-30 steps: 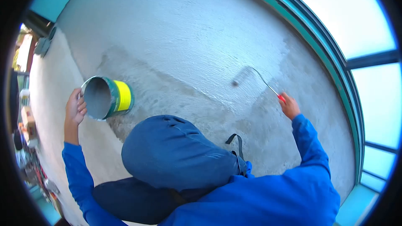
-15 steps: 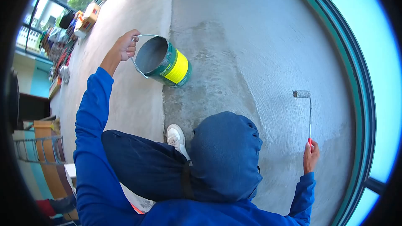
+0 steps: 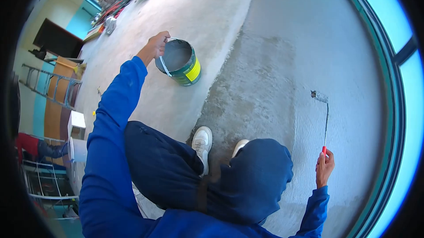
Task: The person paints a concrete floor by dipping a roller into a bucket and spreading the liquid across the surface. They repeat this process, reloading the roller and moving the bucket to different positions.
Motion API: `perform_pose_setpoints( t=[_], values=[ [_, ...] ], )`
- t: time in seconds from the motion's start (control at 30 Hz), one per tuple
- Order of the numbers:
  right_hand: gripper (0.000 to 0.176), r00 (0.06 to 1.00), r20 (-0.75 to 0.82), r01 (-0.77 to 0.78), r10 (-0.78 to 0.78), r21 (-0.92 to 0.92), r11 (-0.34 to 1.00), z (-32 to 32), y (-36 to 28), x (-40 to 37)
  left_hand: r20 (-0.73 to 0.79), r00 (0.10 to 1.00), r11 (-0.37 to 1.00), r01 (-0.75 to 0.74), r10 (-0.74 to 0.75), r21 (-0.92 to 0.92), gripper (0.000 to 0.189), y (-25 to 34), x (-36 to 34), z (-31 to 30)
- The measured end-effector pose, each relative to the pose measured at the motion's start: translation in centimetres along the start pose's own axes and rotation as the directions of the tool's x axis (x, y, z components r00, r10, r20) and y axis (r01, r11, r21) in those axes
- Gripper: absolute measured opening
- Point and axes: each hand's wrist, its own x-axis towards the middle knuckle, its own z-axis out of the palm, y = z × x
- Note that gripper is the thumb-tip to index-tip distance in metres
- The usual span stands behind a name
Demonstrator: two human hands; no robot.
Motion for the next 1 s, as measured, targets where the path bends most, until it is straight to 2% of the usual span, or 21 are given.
perform_pose_setpoints(
  t=[0.13,0.23,0.33,0.37,0.4,0.47,0.5,0.6,0.73,0.77,0.87,1.0],
  values=[
    [0.033,0.991,0.097,0.087,-0.088,0.010,0.996,3.3,-2.1,4.1,-0.022,0.998,0.998,0.055,-0.054,0.024,0.027,-2.2,3.3,-2.5],
    [0.032,0.979,0.160,0.124,-0.124,0.011,0.992,6.4,-4.5,7.1,0.087,0.982,0.985,0.172,-0.169,-0.027,0.026,-3.3,6.2,-5.4],
    [0.029,0.960,0.219,0.174,-0.173,0.018,0.985,10.1,-9.1,8.9,0.052,0.993,0.988,0.103,-0.110,0.111,0.022,-3.7,6.2,-4.9],
    [0.029,0.948,0.249,0.194,-0.198,0.042,0.980,11.4,-10.3,9.9,0.019,0.990,0.974,0.131,-0.137,0.183,0.021,-3.1,6.0,-5.2],
    [0.029,0.934,0.278,0.215,-0.225,0.067,0.974,12.6,-11.3,10.7,-0.038,0.996,0.936,0.088,-0.080,0.341,0.022,-2.7,5.7,-5.4],
    [0.029,0.902,0.322,0.277,-0.289,0.083,0.957,14.9,-13.8,11.8,-0.118,0.992,0.775,0.043,0.041,0.631,0.024,-2.3,5.0,-5.8],
    [0.029,0.884,0.333,0.320,-0.328,0.078,0.944,16.0,-15.2,12.2,-0.133,0.985,0.713,0.015,0.110,0.701,0.030,-2.2,4.9,-5.9],
    [0.030,0.810,0.357,0.449,-0.464,0.130,0.884,19.2,-19.2,12.9,-0.105,0.988,0.497,0.033,0.117,0.867,0.032,-1.3,5.4,-6.4],
    [0.030,0.715,0.390,0.568,-0.581,0.162,0.807,21.0,-24.5,12.0,-0.050,0.996,0.352,0.021,0.075,0.936,0.031,0.0,4.8,-6.6],
    [0.031,0.712,0.411,0.573,-0.570,0.128,0.809,21.0,-26.0,11.5,-0.033,0.995,0.214,0.012,0.094,0.977,0.032,-0.3,5.7,-6.9],
    [0.030,0.649,0.384,0.665,-0.657,0.135,0.735,21.9,-28.7,9.9,-0.013,0.999,0.187,0.019,-0.031,0.982,0.033,-1.8,7.8,-9.0],
    [0.032,0.528,0.399,0.805,-0.750,0.047,0.592,24.1,-32.5,8.0,0.010,0.977,0.141,0.021,-0.213,0.990,0.031,-2.5,8.8,-10.4]
  ],
)
